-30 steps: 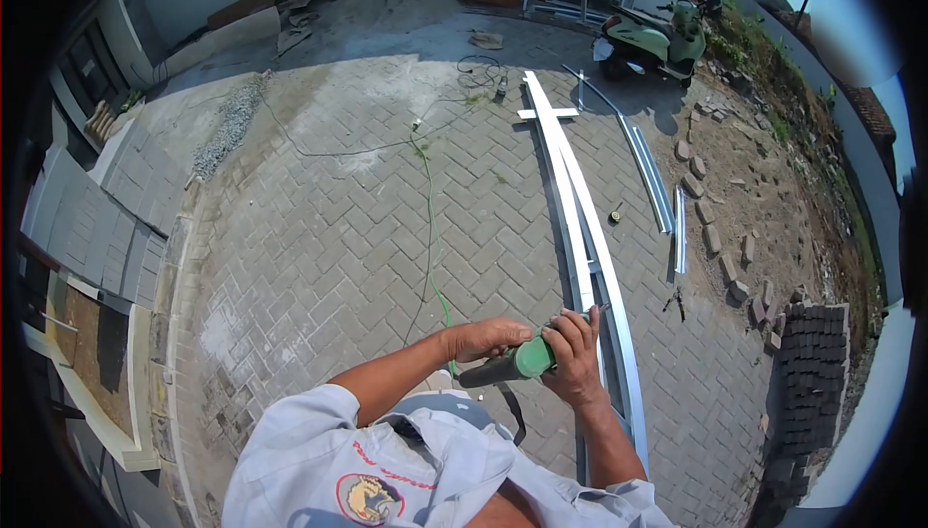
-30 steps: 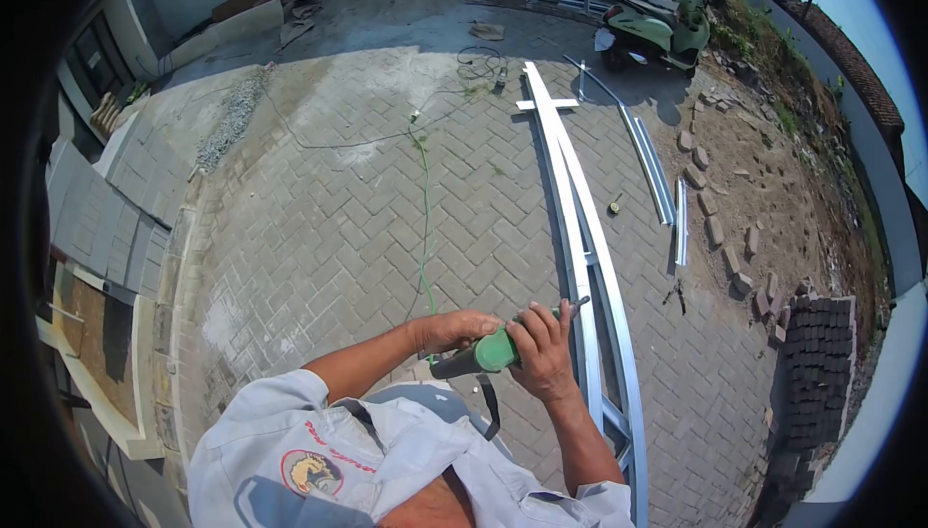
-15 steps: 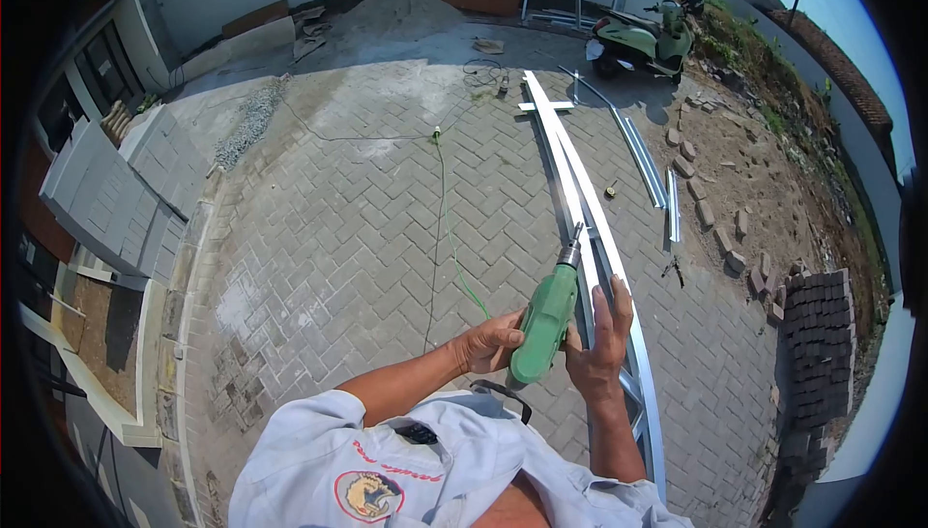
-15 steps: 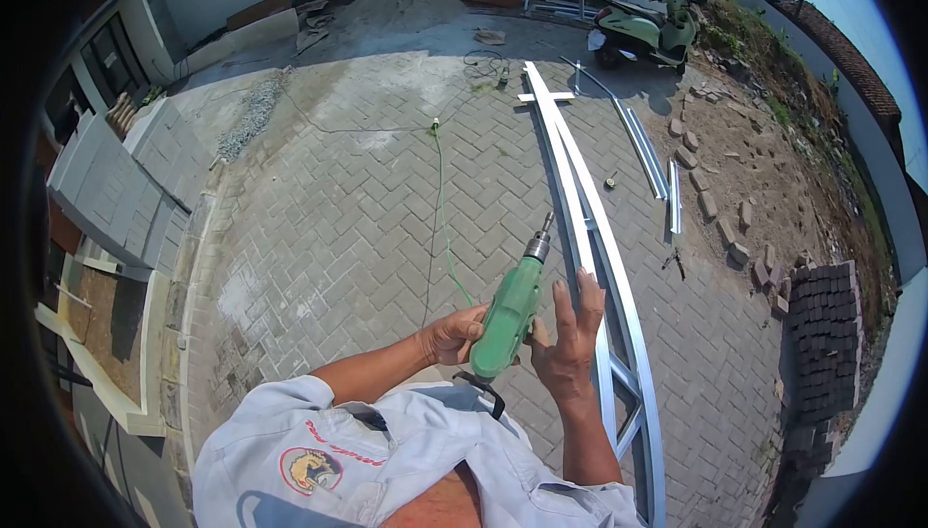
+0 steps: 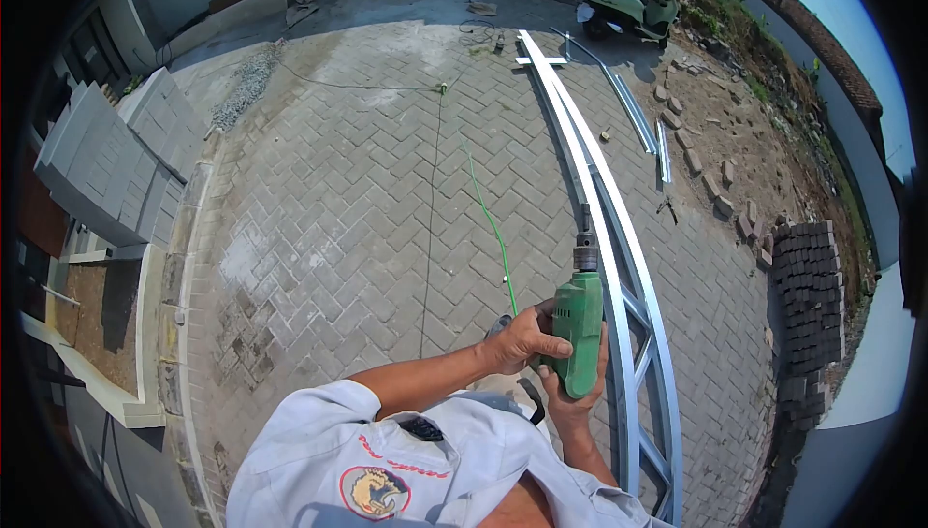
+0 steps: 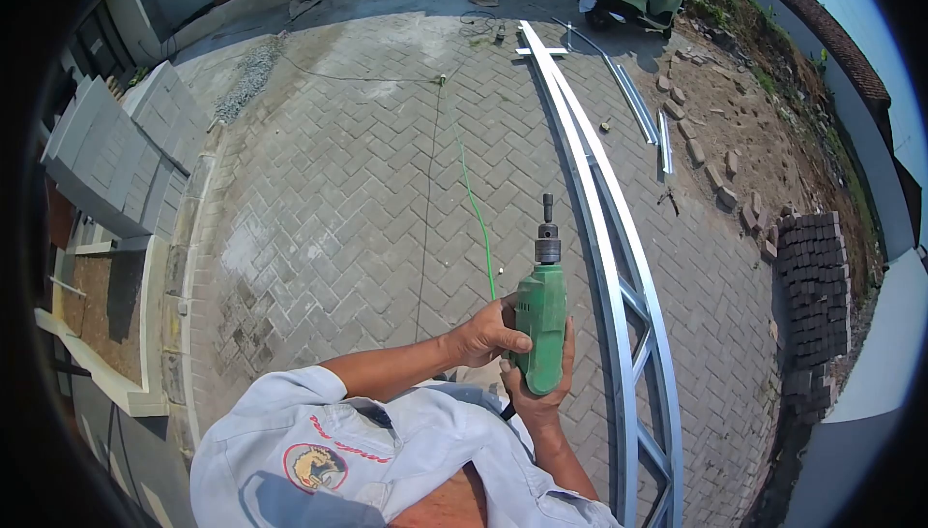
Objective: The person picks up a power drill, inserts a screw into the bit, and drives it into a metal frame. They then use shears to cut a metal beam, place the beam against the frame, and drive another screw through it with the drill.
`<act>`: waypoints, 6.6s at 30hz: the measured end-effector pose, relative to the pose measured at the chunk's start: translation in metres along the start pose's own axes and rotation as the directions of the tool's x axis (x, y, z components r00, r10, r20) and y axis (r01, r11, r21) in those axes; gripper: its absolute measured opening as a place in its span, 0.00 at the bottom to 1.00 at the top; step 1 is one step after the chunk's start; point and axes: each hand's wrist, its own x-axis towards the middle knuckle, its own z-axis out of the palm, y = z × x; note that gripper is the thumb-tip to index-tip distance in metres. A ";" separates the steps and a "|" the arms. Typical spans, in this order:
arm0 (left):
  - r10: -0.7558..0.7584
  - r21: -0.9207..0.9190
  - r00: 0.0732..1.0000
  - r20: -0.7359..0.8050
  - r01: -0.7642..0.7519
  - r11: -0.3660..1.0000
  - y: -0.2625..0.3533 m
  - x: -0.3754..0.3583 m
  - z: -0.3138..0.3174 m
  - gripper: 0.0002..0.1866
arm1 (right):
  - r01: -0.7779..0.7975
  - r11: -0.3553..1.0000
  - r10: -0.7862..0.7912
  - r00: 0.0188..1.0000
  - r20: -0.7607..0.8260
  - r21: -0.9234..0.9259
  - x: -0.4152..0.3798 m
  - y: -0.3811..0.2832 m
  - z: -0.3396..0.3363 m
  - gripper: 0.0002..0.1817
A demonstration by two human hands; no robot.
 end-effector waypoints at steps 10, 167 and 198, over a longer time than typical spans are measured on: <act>-0.008 0.679 0.957 0.290 -0.200 0.707 -0.047 -0.099 0.050 0.63 | -0.042 0.900 0.100 0.989 -0.112 0.433 -0.130 -0.126 -0.081 0.54; -0.994 0.500 -0.046 -0.103 -0.866 -0.012 -1.710 -0.067 1.072 0.15 | -0.357 0.660 0.285 -0.695 -0.660 0.661 -1.576 -0.155 -1.335 0.36; -0.564 0.407 -0.459 -0.686 -0.885 0.226 -1.909 0.073 1.269 0.13 | -0.144 0.524 -0.029 -0.988 -0.152 0.839 -1.471 -0.059 -1.347 0.40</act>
